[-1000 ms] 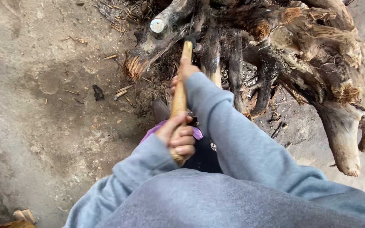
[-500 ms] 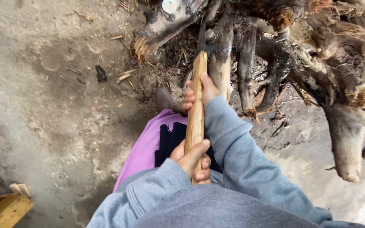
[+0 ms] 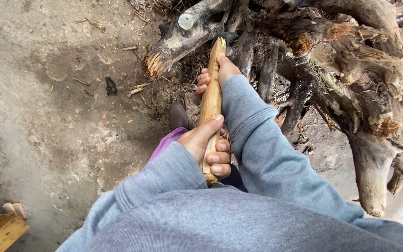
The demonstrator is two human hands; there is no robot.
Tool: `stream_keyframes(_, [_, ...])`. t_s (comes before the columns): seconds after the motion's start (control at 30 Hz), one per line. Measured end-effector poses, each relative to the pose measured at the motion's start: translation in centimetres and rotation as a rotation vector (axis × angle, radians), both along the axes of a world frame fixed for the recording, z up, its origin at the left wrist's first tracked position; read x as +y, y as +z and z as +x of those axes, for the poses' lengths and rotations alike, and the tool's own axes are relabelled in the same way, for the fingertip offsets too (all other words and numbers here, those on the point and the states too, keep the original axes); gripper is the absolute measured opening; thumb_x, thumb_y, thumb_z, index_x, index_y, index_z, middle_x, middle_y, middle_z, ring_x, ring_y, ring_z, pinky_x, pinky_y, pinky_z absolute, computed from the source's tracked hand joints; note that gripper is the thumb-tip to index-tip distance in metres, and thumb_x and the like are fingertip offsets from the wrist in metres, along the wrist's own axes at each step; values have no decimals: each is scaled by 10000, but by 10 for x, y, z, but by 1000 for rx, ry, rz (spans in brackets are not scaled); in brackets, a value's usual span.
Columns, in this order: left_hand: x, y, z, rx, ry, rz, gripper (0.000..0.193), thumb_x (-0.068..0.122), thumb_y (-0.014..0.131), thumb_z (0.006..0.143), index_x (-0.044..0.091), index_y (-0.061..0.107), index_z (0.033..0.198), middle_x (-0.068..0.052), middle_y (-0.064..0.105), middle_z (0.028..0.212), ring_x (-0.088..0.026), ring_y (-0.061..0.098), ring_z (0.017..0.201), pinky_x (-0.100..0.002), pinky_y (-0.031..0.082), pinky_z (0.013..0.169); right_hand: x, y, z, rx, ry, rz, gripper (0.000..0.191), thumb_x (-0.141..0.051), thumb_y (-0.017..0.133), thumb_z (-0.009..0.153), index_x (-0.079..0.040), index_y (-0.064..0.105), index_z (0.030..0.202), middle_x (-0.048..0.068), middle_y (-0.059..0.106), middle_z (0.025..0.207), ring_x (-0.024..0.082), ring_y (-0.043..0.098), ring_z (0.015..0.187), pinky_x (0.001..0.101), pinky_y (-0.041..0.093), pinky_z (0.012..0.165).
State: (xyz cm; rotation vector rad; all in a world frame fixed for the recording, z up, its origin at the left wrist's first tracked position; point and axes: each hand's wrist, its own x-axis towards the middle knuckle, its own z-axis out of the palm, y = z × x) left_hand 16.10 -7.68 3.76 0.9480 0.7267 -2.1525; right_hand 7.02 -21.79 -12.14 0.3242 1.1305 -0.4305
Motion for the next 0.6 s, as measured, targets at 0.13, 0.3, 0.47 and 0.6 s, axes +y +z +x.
stream_keyframes(0.13, [-12,-4,12,45,-29,62,296,373,656,994,155,457,1007,-9,490,686,-88,394,455,-290,364,412,-13,-6,10,51,34,46,595,-675,417,988,-87,458,906,-14,440,635,118,417,467,321,391,435])
stream_keyframes(0.3, [-15,2,5,-142,-196,157,283,372,670,935,189,475,1029,-18,474,653,-98,359,418,-302,334,380,-5,-8,3,69,54,70,590,-683,412,975,-101,471,901,-10,436,628,121,406,465,326,380,436])
stream_keyframes(0.47, [2,-15,-32,-489,-410,36,301,302,702,938,163,492,1103,-79,509,678,-147,413,433,-346,384,396,21,-7,-22,-185,-139,33,682,-715,397,983,-48,542,994,-13,437,627,104,403,453,302,395,415])
stream_keyframes(0.6, [20,-40,-31,-242,-199,125,323,364,708,934,203,506,1128,-63,497,669,-107,365,417,-277,282,362,23,-17,-17,230,194,19,645,-723,354,987,-94,490,962,-21,438,649,103,398,471,300,396,424])
